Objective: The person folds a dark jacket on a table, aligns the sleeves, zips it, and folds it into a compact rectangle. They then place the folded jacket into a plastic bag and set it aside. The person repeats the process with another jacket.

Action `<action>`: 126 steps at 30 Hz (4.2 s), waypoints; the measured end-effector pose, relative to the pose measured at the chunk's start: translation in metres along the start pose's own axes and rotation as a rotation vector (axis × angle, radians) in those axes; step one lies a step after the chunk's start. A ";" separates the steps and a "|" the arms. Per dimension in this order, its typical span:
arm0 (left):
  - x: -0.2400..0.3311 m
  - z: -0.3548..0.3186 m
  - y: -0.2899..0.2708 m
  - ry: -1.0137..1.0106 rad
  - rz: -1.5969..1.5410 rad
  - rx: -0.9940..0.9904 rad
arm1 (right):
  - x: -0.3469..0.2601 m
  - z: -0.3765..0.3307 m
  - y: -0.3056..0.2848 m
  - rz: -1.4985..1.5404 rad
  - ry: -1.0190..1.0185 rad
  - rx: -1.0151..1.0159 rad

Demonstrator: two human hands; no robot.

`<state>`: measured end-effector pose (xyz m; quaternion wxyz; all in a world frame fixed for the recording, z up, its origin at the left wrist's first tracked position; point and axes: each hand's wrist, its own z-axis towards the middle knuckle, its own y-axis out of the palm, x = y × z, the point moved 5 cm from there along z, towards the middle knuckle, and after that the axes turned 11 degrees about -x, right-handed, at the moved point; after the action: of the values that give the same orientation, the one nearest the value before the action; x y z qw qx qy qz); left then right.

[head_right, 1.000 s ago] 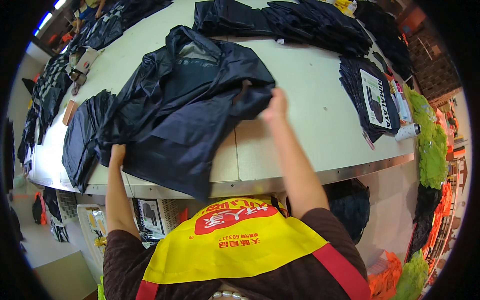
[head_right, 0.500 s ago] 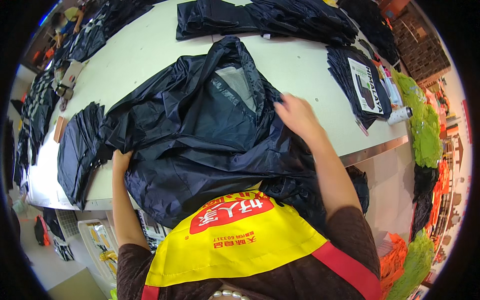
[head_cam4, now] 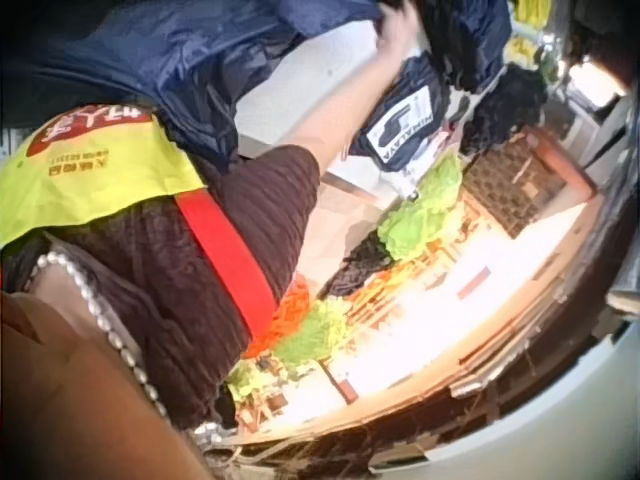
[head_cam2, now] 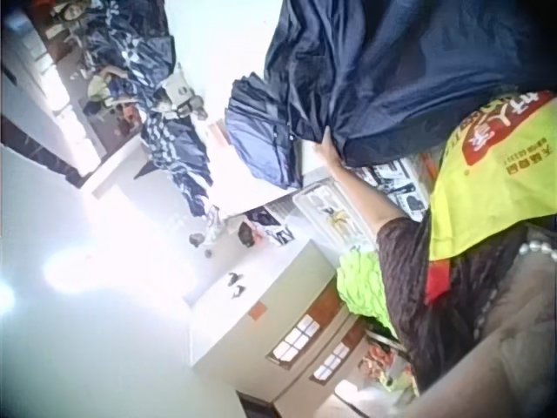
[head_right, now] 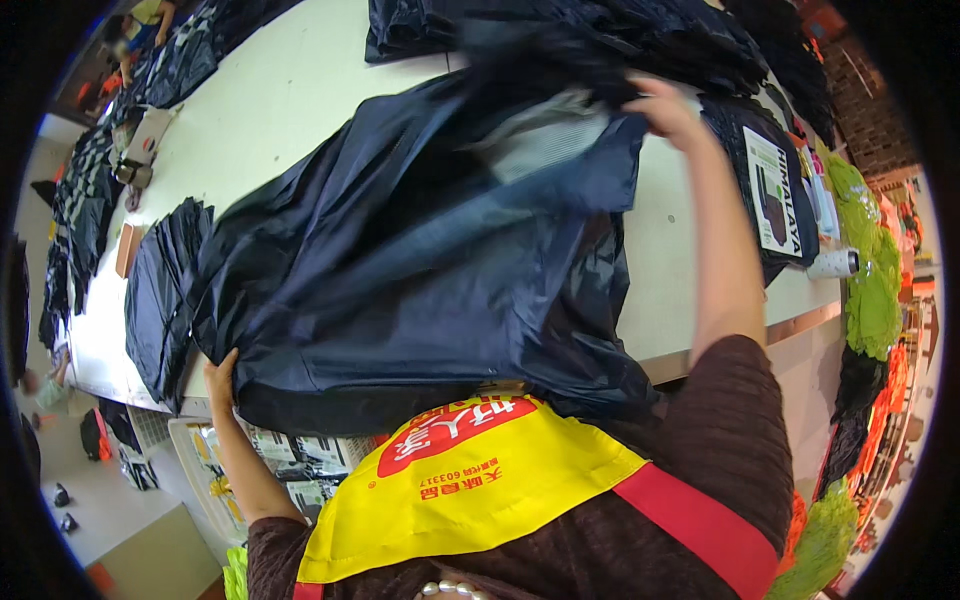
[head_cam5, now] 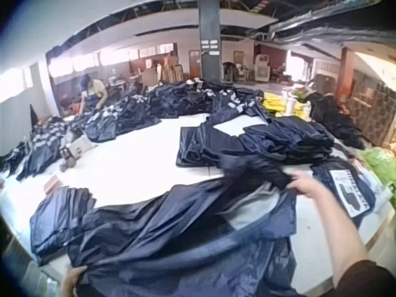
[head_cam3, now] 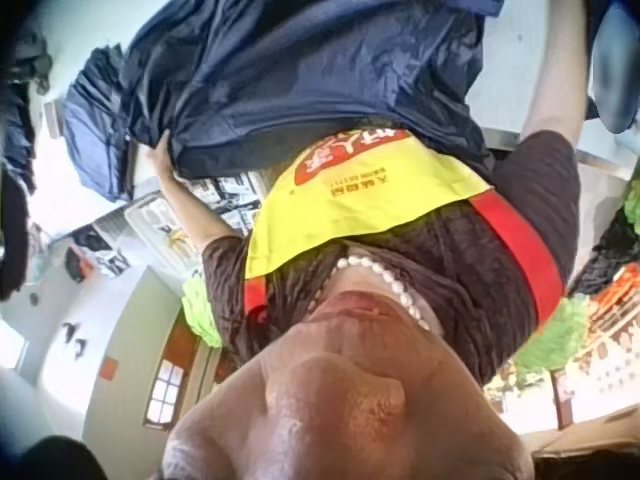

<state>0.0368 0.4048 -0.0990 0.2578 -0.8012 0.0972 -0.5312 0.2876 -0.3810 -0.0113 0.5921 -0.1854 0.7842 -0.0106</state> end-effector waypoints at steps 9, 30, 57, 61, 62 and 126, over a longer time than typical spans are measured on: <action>0.033 0.028 0.070 -0.081 0.032 -0.155 | 0.197 0.012 -0.069 -0.630 0.227 0.355; 0.040 0.027 0.069 -0.011 -0.620 -0.296 | -0.034 -0.020 0.443 -0.828 -0.547 -0.206; 0.031 0.053 0.032 0.078 0.381 0.182 | -0.002 -0.019 0.133 -1.241 0.102 0.066; 0.155 0.020 0.110 0.582 0.474 0.487 | -0.016 -0.035 0.170 -1.132 -0.496 -0.171; 0.198 0.007 0.156 0.584 0.316 0.156 | -0.018 -0.036 0.184 -1.090 -0.592 -0.319; 0.164 0.130 0.084 -0.027 0.948 0.415 | 0.027 0.032 0.352 -1.250 -0.400 -0.077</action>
<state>0.2326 0.3037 -0.0502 0.6250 -0.6077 0.3389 -0.3539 0.2133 -0.0548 -0.1292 0.6016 -0.6255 0.4035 -0.2898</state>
